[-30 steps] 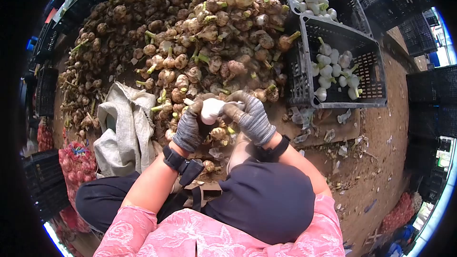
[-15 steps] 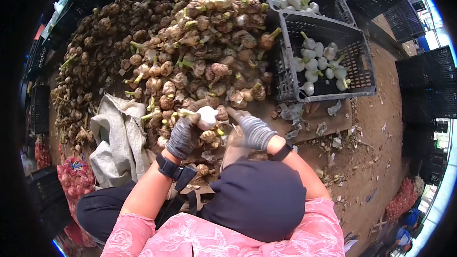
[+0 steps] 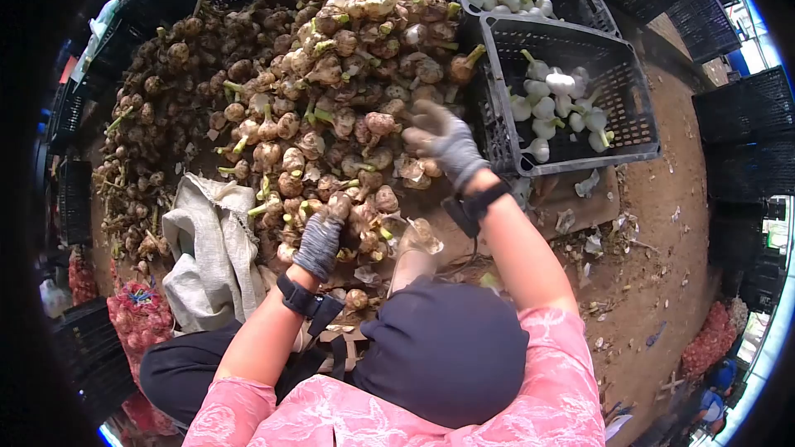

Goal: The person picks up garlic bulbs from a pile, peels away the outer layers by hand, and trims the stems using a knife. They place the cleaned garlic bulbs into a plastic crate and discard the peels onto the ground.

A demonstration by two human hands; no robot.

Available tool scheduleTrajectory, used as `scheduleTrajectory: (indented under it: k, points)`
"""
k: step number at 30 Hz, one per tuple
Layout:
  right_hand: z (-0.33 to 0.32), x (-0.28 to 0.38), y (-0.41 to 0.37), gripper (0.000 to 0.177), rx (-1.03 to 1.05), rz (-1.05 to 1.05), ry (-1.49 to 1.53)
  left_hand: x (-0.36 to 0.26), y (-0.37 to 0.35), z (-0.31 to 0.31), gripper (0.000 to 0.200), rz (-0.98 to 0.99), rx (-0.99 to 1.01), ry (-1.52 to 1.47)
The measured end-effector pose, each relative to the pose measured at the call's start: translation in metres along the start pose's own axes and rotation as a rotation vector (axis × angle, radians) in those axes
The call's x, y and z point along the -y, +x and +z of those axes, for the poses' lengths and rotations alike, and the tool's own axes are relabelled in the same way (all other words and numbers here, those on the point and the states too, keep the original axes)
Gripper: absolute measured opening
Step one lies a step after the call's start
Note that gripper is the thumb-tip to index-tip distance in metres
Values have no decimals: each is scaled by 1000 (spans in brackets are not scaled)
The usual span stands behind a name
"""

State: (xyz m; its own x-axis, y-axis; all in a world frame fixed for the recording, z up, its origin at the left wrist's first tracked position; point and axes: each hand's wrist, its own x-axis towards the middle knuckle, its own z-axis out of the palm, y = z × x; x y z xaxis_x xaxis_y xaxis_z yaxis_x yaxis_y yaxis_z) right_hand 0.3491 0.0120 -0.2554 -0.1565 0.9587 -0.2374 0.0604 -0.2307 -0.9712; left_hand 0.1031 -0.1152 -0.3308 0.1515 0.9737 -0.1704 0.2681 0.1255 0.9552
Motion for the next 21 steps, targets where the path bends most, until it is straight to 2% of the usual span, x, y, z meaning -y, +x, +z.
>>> scheduleTrajectory:
  k: [1,3,4,5,7,8,9,11,12,13,15,16,17,19,21]
  points:
    - [11,-17,16,46,40,-99,-237,-21,2,-3,25,104,-26,134]
    - [40,-7,34,48,40,-487,-925,-42,1,-3,27,-289,-88,-199]
    - [56,-2,45,53,139,-472,-985,-61,-1,-6,26,-451,-92,-383]
    - [71,2,50,54,187,-511,-1158,-56,1,-11,26,-533,-63,-257]
    - [100,7,65,54,311,-457,-1353,-67,1,-12,26,-504,-106,-377]
    - [113,14,68,51,393,-365,-1490,-73,2,-13,24,-598,-89,-360]
    - [122,1,78,50,403,-338,-1586,-74,2,-15,24,-594,-100,-348]
    - [126,4,86,46,394,-190,-1446,-74,-1,-17,56,-378,-75,-534]
    - [126,-1,91,41,378,-199,-1426,-75,0,-23,69,-395,-42,-501]
    - [122,-4,89,32,370,-261,-1409,-71,3,-24,69,-388,-49,-502]
    - [111,-1,75,25,275,-320,-1343,-71,10,-27,69,-307,-200,-583]
    - [103,-11,77,24,242,-354,-1218,-76,10,-32,69,-425,-228,-664]
    - [94,-22,77,24,211,-382,-1095,-92,10,-38,71,-510,-208,-764]
    - [76,8,43,33,142,-202,-758,-80,10,-40,66,-419,-164,-1004]
    - [63,6,12,38,77,-310,-424,-67,14,-32,67,-364,-149,-980]
